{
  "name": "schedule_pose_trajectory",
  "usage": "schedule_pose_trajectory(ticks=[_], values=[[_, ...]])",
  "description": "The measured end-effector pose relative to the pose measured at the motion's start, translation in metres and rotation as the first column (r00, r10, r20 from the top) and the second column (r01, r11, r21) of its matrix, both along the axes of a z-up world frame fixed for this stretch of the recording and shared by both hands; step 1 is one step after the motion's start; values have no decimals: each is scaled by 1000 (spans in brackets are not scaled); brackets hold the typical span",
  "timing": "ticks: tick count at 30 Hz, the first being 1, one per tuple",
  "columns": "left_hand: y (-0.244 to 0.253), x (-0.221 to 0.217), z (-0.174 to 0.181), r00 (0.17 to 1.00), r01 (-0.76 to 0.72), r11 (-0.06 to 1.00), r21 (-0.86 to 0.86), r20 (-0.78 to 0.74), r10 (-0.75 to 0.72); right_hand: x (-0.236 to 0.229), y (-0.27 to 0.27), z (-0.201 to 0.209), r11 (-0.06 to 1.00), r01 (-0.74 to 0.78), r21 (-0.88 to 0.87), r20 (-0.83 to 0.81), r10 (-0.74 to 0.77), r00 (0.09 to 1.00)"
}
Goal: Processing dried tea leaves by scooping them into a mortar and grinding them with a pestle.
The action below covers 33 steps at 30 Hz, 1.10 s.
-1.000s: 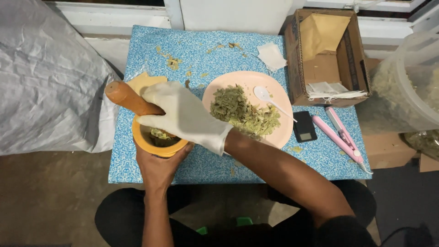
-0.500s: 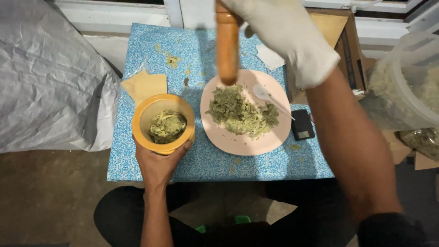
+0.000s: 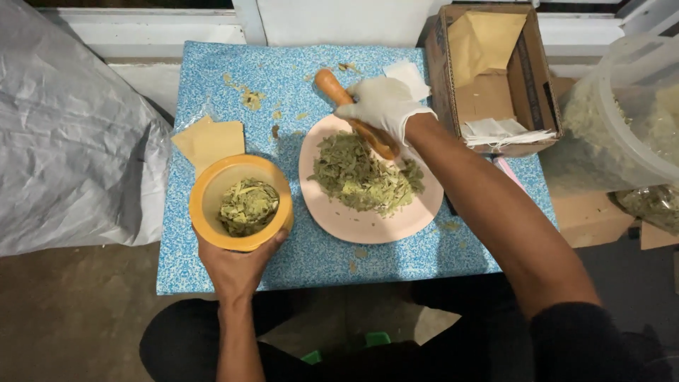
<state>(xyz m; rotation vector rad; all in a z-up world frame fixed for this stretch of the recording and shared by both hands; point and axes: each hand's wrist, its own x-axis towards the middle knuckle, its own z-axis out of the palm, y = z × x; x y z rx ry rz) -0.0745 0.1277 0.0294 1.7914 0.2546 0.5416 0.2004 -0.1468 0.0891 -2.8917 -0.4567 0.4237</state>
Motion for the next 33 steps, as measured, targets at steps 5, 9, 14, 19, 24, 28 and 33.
schedule_pose_trajectory(ticks=[5,9,14,19,24,28,33], values=[[-2,0,10,998,46,998,-37,49,-44,12,3,-29,997,14,-74,41,-11,999],[-5,0,15,996,50,999,-3,67,-50,8,6,-26,998,33,-61,52,-30,998],[0,4,23,982,138,990,15,127,-139,-17,-4,5,1000,23,14,69,-23,997],[-13,8,53,974,165,984,61,146,-172,-40,-67,-33,984,-44,-170,439,116,891],[-24,16,78,975,185,981,66,115,-192,-122,-87,-47,880,168,-445,611,162,775],[-36,18,92,964,212,904,372,69,-255,-126,-99,-43,917,-10,-399,260,124,958],[-38,26,110,928,261,850,459,123,-351,-120,-108,-66,888,27,-459,387,172,906]])
